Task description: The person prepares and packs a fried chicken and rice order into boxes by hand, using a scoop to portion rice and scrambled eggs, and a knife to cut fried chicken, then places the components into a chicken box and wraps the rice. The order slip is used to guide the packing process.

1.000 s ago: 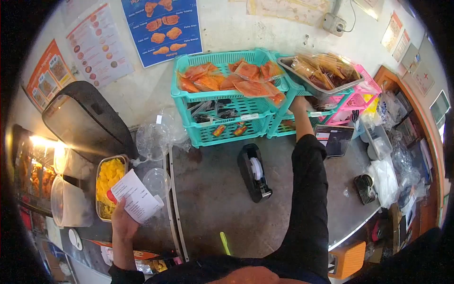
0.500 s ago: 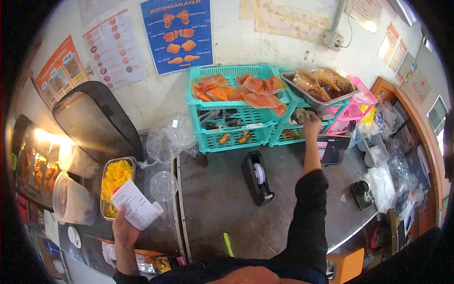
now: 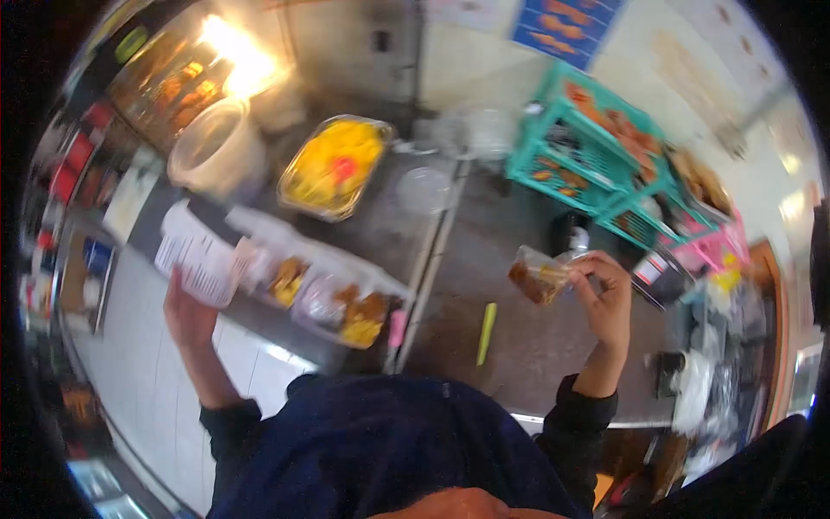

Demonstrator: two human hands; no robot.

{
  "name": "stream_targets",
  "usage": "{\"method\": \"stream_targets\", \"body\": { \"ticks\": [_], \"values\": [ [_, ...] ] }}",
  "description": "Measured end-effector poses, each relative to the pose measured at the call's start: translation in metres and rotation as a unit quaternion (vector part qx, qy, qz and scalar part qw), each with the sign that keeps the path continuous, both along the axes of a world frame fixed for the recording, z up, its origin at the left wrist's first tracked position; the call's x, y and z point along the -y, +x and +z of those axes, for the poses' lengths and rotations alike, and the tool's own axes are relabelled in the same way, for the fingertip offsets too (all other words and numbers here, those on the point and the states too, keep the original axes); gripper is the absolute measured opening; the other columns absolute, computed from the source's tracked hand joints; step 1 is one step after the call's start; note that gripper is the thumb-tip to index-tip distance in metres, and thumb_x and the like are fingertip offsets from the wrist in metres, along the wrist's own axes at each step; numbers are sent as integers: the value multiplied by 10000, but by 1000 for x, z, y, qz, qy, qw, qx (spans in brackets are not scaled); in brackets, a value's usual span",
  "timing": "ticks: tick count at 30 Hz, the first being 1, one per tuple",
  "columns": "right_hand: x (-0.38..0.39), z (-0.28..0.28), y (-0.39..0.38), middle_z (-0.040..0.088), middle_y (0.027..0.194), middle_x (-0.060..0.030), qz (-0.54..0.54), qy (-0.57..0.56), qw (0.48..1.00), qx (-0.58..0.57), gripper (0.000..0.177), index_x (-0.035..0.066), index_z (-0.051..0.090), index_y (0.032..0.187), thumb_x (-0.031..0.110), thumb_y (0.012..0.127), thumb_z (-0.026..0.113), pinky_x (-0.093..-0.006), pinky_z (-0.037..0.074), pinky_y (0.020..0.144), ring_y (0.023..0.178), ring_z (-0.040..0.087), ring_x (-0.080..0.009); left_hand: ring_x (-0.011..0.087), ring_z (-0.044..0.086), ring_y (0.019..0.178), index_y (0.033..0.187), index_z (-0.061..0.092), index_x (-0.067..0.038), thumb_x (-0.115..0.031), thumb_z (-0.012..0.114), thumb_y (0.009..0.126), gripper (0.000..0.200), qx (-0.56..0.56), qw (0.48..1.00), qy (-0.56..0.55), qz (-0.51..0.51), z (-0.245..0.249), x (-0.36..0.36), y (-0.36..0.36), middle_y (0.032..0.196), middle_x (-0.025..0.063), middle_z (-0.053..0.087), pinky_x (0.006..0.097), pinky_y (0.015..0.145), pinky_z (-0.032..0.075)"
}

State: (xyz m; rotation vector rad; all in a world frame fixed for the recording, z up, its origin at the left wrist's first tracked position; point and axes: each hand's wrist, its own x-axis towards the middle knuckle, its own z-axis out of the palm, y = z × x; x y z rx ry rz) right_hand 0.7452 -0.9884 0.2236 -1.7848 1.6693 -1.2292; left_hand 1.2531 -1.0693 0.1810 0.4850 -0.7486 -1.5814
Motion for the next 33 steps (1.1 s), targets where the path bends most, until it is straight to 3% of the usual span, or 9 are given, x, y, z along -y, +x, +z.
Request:
{"method": "stream_targets", "body": {
  "ticks": [4,6,13,16,19,22,25,29,33],
  "values": [
    [22,-27,122,588,772,-87,129,-4,992,15,82,6,612,778,16,697,608,-250,433,632,707,564,-166,270,378,1144,1240,291,-8,-242,338,884,428,-4,987,31,157,-3,-26,60,1237,140,392,434,954,282],
    [33,-50,175,584,783,-92,151,-5,988,23,88,12,609,790,37,705,606,-267,439,642,715,568,-192,274,367,1153,1250,269,-5,-237,340,882,441,-12,984,41,175,-10,-28,90,1252,145,373,435,962,270],
    [52,-110,269,576,827,-63,75,-104,966,-225,109,46,611,763,53,655,599,-319,426,690,796,541,-233,260,381,1137,1231,308,-10,-243,371,875,430,-42,989,77,121,-38,-16,190,1241,127,391,428,950,284],
    [60,-124,287,573,839,-36,14,-129,954,-270,173,69,604,788,51,617,599,-320,399,713,828,529,-207,252,369,1148,1240,298,-12,-243,374,876,439,-46,988,89,118,-46,-12,231,1249,123,382,425,958,270],
    [63,-137,307,564,868,-25,-32,-119,909,-399,213,86,596,831,61,619,596,-320,369,733,863,509,-190,243,359,1157,1246,290,-11,-228,366,880,432,-61,980,129,141,-52,-9,268,1258,118,371,422,970,253],
    [59,-154,324,557,893,-13,-46,-72,894,-441,243,108,590,861,71,621,593,-313,338,747,899,489,-171,244,357,1160,1241,296,-11,-224,358,882,422,-78,979,142,126,-66,-6,302,1257,121,373,428,971,252],
    [64,-143,345,553,896,-59,-75,-31,955,-284,180,51,596,850,45,678,541,-331,390,744,861,517,-220,247,364,1155,1235,304,-11,-221,356,883,413,-78,986,120,90,-78,1,329,1252,124,379,431,966,264],
    [87,-120,384,540,834,-110,-67,23,994,-80,111,34,591,800,21,706,533,-342,431,691,779,532,-271,247,379,1145,1228,311,-8,-217,362,881,409,-73,980,151,103,-73,8,341,1239,122,396,429,955,283],
    [126,-121,414,538,794,-122,-15,-4,991,-134,103,55,585,778,24,705,519,-344,435,680,784,534,-277,246,389,1135,1223,315,-4,-222,376,876,414,-82,980,156,92,-81,10,354,1228,119,408,424,949,290]
  ]
}}
